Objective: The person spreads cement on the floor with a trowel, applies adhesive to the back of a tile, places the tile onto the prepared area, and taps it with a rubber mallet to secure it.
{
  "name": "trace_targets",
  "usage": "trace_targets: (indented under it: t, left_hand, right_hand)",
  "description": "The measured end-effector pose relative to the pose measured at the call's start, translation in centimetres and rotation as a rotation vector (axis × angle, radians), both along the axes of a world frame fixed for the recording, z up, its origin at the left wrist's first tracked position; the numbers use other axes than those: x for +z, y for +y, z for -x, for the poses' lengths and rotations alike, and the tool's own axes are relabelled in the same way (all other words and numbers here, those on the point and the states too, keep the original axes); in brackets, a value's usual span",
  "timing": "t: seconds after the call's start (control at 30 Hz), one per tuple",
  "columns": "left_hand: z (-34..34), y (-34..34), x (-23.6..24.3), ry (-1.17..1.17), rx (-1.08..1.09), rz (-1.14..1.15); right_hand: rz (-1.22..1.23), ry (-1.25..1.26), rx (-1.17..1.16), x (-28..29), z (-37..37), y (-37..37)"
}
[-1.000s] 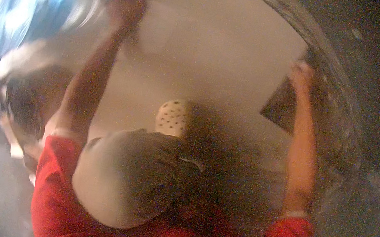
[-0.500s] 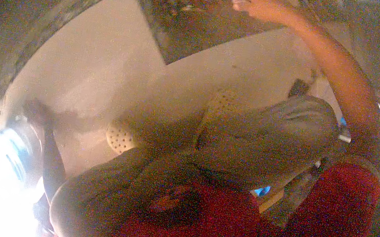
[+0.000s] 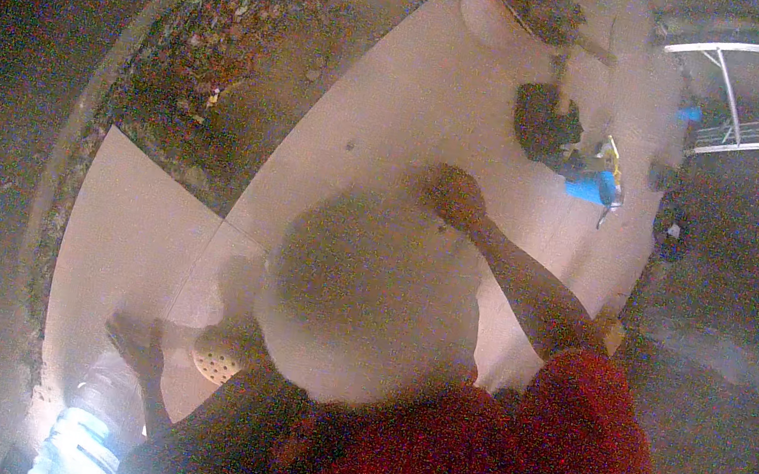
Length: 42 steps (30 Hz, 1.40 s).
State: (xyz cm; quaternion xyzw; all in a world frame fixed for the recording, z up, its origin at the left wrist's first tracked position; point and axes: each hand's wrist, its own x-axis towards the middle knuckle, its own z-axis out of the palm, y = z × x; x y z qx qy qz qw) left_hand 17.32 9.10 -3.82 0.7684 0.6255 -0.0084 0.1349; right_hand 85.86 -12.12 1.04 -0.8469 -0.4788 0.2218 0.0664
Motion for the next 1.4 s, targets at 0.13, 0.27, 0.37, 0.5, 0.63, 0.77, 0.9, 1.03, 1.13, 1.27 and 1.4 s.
trace_targets:
  t: [0.13,0.27,0.37,0.5,0.63,0.77,0.9,1.03,1.13,1.27,1.4]
  left_hand:
    - [-0.3,0.4,1.4,0.041,-0.062,0.069]
    - [-0.1,0.8,1.6,0.105,0.007,0.163]
    - [0.0,1.2,1.6,0.069,-0.054,0.148]
    - [0.3,1.4,1.8,0.096,0.08,0.264]
    - [0.0,1.3,2.1,0.07,0.065,0.221]
    - [0.0,1.3,2.1,0.117,0.082,0.268]
    - [0.8,1.4,1.2,0.004,0.036,0.26]
    - [1.2,0.7,0.8,0.14,0.02,0.298]
    - [0.0,0.6,1.6,0.091,0.032,0.169]
    - [-2.3,1.2,3.7,0.09,0.103,0.159]
    - [-3.1,1.5,4.6,0.075,0.13,0.175]
  right_hand:
    - [-0.121,-0.184,-0.086,1.7,-3.2,0.3]
    - [-0.069,-0.131,-0.249,0.9,-7.0,0.9]
    - [-0.06,-0.168,-0.192,-0.3,-7.1,0.7]
    - [0.072,-0.265,-0.038,-0.1,-4.8,0.9]
    - [0.078,-0.294,-0.055,1.1,-3.2,2.2]
    - [0.302,-0.19,-0.073,1.7,-2.4,2.8]
    - [0.392,-0.267,-0.005,1.1,-2.3,3.4]
    - [0.544,-0.147,0.137,-0.1,-4.1,5.0]
    - [0.713,0.049,0.171,-0.4,-5.9,5.9]
    - [0.821,-0.039,0.166,0.7,-6.9,5.3]
    - [0.865,-0.098,0.139,1.9,-6.8,3.8]
